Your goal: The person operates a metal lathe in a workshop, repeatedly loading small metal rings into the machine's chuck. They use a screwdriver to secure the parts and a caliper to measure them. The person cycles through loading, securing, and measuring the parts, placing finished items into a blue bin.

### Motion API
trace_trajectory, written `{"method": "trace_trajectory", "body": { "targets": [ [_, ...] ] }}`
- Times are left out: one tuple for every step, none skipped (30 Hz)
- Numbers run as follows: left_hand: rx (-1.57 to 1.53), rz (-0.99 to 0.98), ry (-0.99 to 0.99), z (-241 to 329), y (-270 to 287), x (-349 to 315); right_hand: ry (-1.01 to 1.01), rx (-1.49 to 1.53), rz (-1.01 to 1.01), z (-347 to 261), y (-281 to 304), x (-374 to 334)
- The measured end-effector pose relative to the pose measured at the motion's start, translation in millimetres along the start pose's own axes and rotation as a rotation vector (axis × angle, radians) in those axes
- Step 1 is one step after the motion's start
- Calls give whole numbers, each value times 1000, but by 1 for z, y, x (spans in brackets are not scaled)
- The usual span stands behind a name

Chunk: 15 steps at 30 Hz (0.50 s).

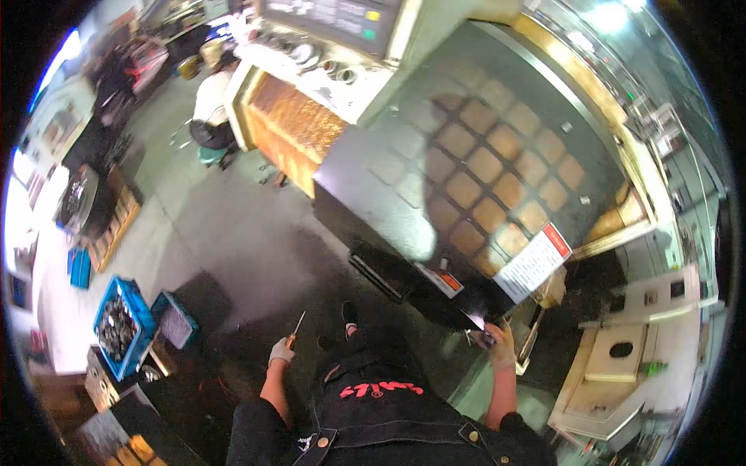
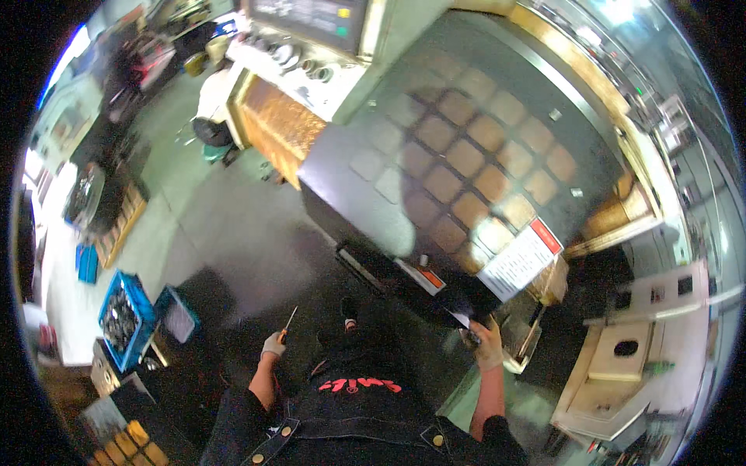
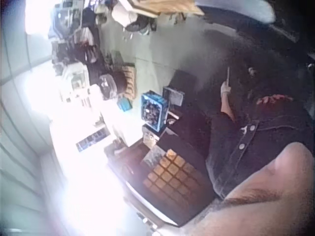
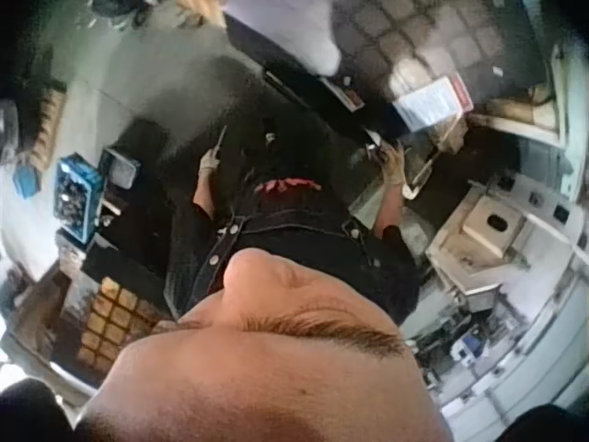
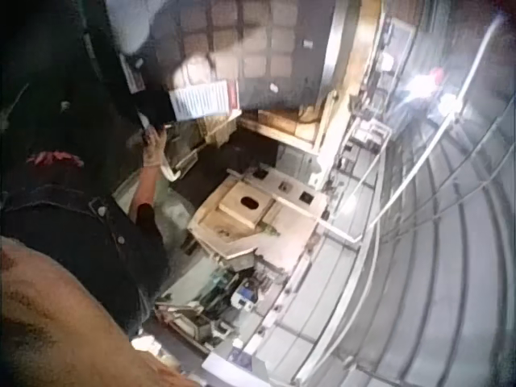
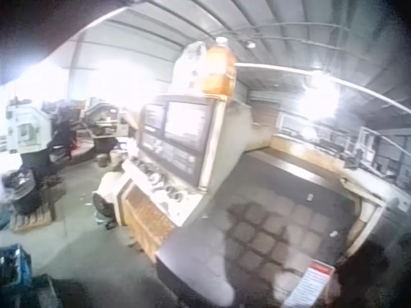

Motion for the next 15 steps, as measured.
{"method": "trace_trajectory", "body": {
  "targets": [
    [0,-11,-4,3,0,0,24,-90,-16,-3,6,0],
    [-13,-22,-13,9,2,-2,166,-298,111,-12,24,-2],
    [-27,-6,-4,8,10,-9,328,-717,221,-69,-2,-20],
    [-43,1,0,7,14,-15,445,-1142,427,-128,-25,-48],
    [-61,20,-11,6,16,-22,548,-1199,495,-155,-29,-54],
    [-81,38,-37,8,17,-24,678,-1048,520,-175,-28,-60],
    [-100,53,-11,-1,18,-28,681,-599,402,-190,-47,-61],
    [-122,71,19,-11,18,-32,736,-466,230,-209,-85,-64],
    [-132,72,30,-18,17,-33,754,-336,118,-218,-134,-72],
    [-167,126,79,-30,20,-38,766,-205,-3,-225,-186,-76],
    [-205,182,133,-44,23,-46,553,-238,-142,-214,-246,-66],
    [-238,227,176,-54,25,-52,337,-281,-261,-197,-297,-56],
    [-313,221,271,-60,27,-63,396,-310,-603,-180,-358,-46],
    [-362,279,306,-73,29,-74,302,-363,-819,-151,-412,-39],
    [-409,343,347,-90,30,-87,303,-439,-954,-132,-458,-42]
  ]
}}
Point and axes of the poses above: each hand's wrist, its own x-axis towards the middle knuckle, its own y-axis out of the back of the hand, z = x × y, the point moved 8 cm from there along x, towards the middle knuckle, and after that the axes turned 11 degrees about -x, right-handed, at the moved point
